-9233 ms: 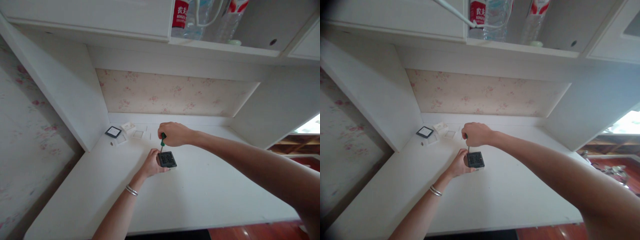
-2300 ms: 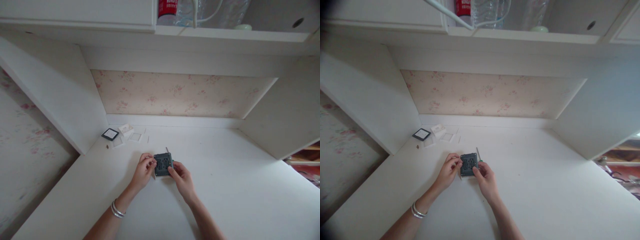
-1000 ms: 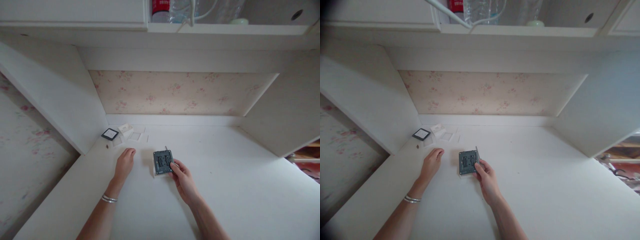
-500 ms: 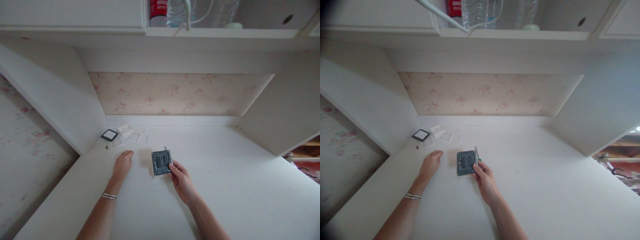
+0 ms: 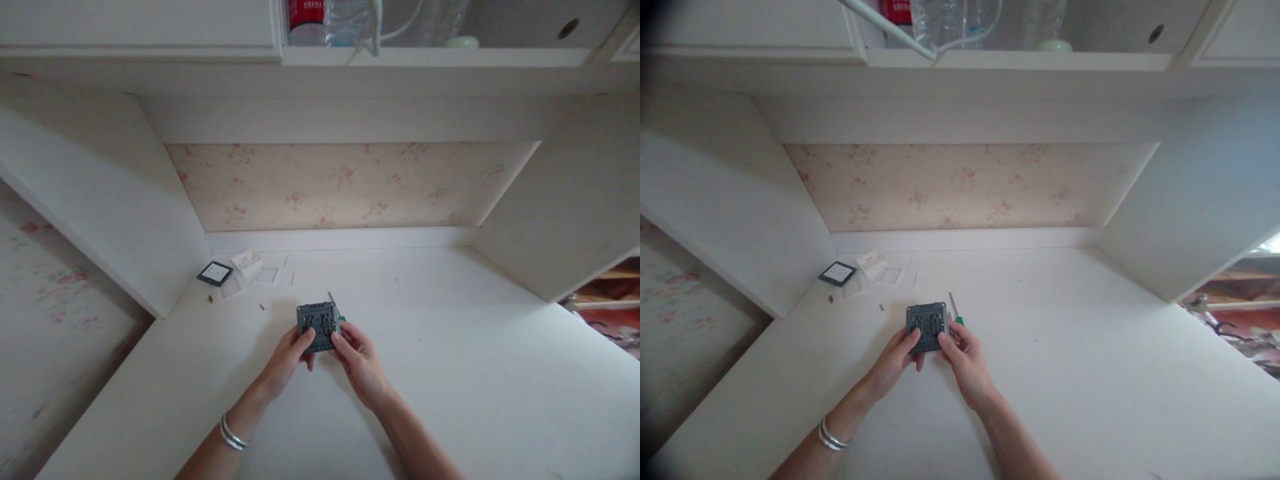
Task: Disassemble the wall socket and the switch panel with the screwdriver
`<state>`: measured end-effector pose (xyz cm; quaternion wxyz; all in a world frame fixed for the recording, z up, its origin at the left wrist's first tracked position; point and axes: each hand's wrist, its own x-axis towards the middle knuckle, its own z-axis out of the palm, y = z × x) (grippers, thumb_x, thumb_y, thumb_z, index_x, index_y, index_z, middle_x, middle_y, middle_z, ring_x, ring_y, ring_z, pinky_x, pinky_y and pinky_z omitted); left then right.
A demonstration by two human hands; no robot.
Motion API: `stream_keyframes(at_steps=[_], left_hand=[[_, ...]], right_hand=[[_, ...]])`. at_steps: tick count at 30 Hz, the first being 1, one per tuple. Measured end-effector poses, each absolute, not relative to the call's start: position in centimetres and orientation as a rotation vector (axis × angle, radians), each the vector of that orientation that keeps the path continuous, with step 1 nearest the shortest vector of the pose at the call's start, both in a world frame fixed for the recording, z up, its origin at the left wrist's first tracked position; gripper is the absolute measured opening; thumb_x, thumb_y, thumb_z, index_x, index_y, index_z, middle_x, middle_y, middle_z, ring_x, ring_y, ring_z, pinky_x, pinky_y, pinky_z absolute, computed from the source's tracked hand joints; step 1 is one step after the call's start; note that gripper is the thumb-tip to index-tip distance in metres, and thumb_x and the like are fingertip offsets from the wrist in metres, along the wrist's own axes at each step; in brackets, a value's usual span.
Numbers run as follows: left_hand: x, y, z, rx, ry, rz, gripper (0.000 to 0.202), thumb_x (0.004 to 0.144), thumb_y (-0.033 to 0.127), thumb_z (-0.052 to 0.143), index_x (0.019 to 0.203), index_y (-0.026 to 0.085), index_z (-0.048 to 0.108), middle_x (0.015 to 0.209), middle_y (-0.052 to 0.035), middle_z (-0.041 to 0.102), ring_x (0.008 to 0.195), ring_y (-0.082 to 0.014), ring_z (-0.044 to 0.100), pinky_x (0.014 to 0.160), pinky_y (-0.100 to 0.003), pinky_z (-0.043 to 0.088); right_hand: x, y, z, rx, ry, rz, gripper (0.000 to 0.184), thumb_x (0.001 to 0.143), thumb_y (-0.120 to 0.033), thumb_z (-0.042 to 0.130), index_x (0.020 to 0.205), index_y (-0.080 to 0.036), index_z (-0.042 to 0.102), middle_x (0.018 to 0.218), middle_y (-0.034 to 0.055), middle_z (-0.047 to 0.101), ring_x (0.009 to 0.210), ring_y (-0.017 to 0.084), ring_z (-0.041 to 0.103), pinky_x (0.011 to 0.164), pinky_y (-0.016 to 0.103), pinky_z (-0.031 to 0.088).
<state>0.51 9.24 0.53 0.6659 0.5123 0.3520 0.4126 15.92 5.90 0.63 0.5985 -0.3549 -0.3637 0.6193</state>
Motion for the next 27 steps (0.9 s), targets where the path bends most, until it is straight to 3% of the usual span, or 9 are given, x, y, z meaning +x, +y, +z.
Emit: stream_keyframes(at_steps=[5,8,13,19,22,27], left_hand=[[0.4,9.1,0.7,1.1,0.815,0.947,0.04,0.086,0.049,0.054,0.1,0.012,0.061,0.075,-0.0051,0.058,0.056,-0.0111,0.051,0.05,-0.024,0.046],[0.3,9.0,1.1,1.015,0.763,0.927,0.04,0.085,0.047,0.056,0.103,0.012,0.061,0.081,-0.0077,0.062,0.061,-0.0136,0.056,0.054,-0.027,0.05],[0.3,9.1,1.4,0.869,0.725,0.942,0.04,0.083,0.043,0.061,0.11,0.013,0.062,0.105,-0.0136,0.065,0.09,-0.0227,0.063,0.072,-0.032,0.053],[0.4,9.1,1.6,0.76,0.635,0.98,0.039,0.085,0.038,0.06,0.113,0.011,0.061,0.113,-0.0155,0.064,0.103,-0.028,0.06,0.087,-0.039,0.049],[0.4,9.1,1.6,0.757,0.647,0.994,0.039,0.085,0.036,0.061,0.114,0.01,0.061,0.113,-0.016,0.065,0.103,-0.0287,0.06,0.088,-0.039,0.049],[0.4,9.2,1.3,0.782,0.68,0.985,0.039,0.085,0.035,0.061,0.115,0.011,0.061,0.112,-0.0156,0.065,0.101,-0.0282,0.062,0.084,-0.038,0.05]], right_hand=[[15.7,5.9,0.4,-0.902,-0.946,1.382,0.031,0.081,-0.039,0.064,0.108,-0.023,0.065,0.11,0.0054,0.064,0.092,0.02,0.06,0.08,0.033,0.05],[15.6,6.0,0.1,-0.984,-1.02,1.305,0.033,0.082,-0.041,0.063,0.109,-0.024,0.064,0.097,0.0048,0.066,0.08,0.018,0.061,0.068,0.03,0.052],[15.5,6.2,-0.4,-1.054,-1.159,1.074,0.029,0.081,-0.039,0.063,0.105,-0.023,0.067,0.093,0.0054,0.059,0.064,0.013,0.053,0.046,0.022,0.044],[15.5,6.5,-1.2,-1.049,-1.136,1.024,0.033,0.082,-0.038,0.062,0.112,-0.025,0.062,0.086,0.0027,0.056,0.059,0.01,0.05,0.049,0.023,0.046],[15.5,6.5,-1.5,-1.064,-1.111,1.005,0.036,0.082,-0.037,0.062,0.117,-0.026,0.058,0.088,0.0024,0.056,0.061,0.011,0.051,0.05,0.023,0.047],[15.5,6.5,-1.8,-1.087,-1.271,0.83,0.022,0.086,-0.032,0.057,0.108,-0.026,0.061,0.101,0.005,0.055,0.065,0.011,0.053,0.049,0.023,0.045]])
